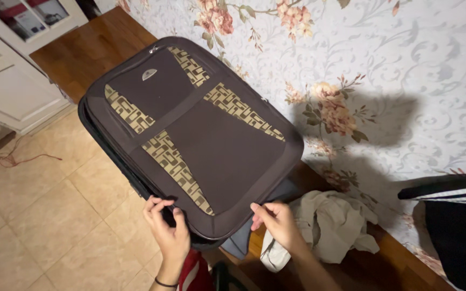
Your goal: The person irons a black pair of shorts on a wooden table using a handheld iron. After ironing, they place the shorts on a yellow hanger and then retrieve a white cloth from a suitcase, unfolding it on the table.
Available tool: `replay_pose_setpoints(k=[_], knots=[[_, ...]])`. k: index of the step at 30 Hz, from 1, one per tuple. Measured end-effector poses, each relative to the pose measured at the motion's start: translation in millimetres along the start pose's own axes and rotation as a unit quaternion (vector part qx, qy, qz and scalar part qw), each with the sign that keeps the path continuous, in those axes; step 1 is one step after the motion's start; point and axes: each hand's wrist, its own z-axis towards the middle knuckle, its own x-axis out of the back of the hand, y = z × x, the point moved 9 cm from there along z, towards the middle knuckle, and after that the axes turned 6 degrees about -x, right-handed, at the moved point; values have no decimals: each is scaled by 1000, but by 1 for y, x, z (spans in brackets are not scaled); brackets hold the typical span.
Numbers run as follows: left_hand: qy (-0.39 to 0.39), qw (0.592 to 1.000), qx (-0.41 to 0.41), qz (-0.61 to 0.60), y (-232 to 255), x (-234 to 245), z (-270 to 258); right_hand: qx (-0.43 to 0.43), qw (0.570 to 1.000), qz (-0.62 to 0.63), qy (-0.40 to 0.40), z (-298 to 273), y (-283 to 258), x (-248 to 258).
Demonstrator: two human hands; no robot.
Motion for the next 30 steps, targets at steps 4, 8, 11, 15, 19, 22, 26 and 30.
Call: replay_pose_setpoints(k=[4, 8, 11, 15, 19, 22, 26, 30], knots=[[24, 999, -4, -30, -12, -8, -7, 38, 999, -3, -1, -1, -9, 3], [38, 995, -6, -88, -6, -5, 0, 105, 994, -21, -34, -21, -16, 3], [10, 997, -4, -75, 23, 1, 11, 82, 990, -85, 74, -41, -8, 40], [32, 973, -211, -86, 124, -8, -12, 103, 955, -168, 223, -62, 0, 104], [-263, 868, -289, -306, 201, -98, -78, 221, 869, -307, 319, -82, 0, 150], [-384, 866, -273, -167, 206, -183, -122, 211, 823, -422, 317, -77, 25, 172], [-445, 853, -272, -26, 173, -277, -151, 164, 830, -451, 286, -74, 76, 189], [-525, 813, -237, -84, 148, -329, -189, 131, 868, -372, 302, -90, 112, 225]])
